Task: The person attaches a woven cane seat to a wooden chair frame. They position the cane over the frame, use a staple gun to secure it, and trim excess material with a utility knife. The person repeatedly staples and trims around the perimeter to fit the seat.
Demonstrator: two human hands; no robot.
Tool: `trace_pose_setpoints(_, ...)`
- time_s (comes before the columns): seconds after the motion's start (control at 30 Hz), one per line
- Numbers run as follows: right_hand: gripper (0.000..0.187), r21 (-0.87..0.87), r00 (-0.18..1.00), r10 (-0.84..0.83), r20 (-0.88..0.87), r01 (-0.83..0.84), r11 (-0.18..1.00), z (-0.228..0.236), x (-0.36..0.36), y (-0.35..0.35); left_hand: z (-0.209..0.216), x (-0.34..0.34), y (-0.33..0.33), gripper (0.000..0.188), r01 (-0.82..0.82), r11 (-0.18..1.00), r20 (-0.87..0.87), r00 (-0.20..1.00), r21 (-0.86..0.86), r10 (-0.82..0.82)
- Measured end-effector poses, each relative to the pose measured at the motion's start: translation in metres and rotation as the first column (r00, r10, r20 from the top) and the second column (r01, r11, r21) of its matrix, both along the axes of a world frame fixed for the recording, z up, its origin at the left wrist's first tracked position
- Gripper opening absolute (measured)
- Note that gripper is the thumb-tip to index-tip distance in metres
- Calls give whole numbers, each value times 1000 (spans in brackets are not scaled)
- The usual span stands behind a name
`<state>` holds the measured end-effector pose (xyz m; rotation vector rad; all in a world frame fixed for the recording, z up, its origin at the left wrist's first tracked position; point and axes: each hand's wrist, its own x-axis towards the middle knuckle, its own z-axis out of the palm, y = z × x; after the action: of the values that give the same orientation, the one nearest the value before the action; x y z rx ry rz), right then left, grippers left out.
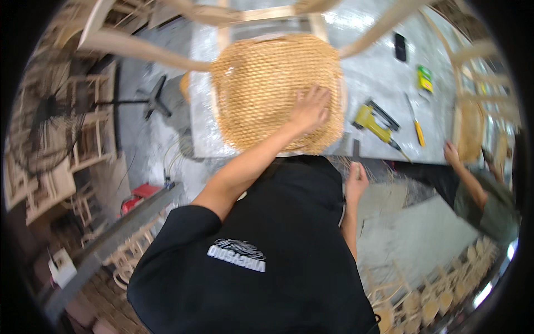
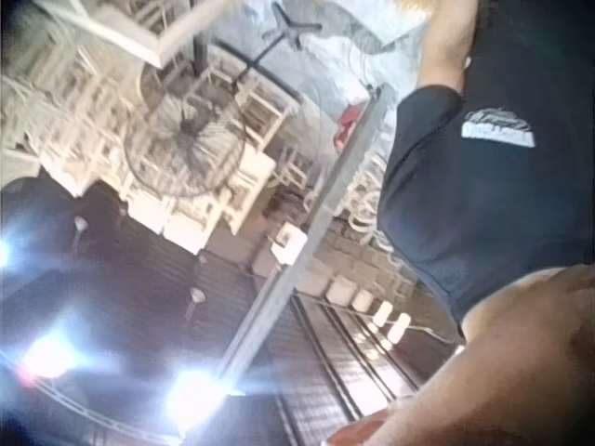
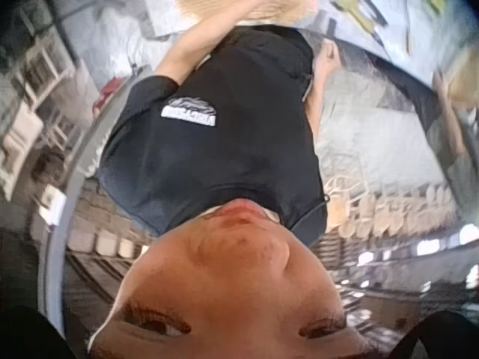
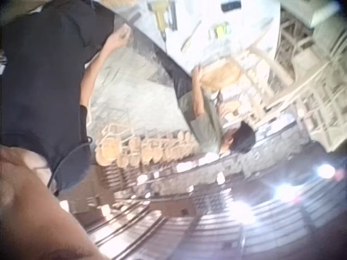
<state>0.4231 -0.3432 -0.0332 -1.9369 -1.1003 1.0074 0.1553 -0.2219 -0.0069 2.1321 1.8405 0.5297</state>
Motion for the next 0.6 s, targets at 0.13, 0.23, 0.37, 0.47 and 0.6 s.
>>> trace_pose_setpoints(0.13,44,-14,999,-10,-31,10,1000,13,2,-1,2,-44,-52,60,-210,978,73,975,-2,209)
trace_pose_setpoints(0.23,44,-27,992,-52,-112,49,998,7,6,1,-2,-106,-98,59,-554,832,47,832,22,553)
trace_pose_setpoints(0.37,43,-56,989,38,-142,-46,997,8,-1,7,-12,-168,-140,63,-843,533,142,538,80,831)
trace_pose_setpoints(0.47,38,67,987,158,30,-160,985,-10,6,19,-15,-185,-119,71,-723,536,493,306,-437,815)
trace_pose_setpoints(0.6,37,47,977,212,-11,-212,976,-16,-4,28,-25,-194,-106,54,-752,526,554,260,-397,791)
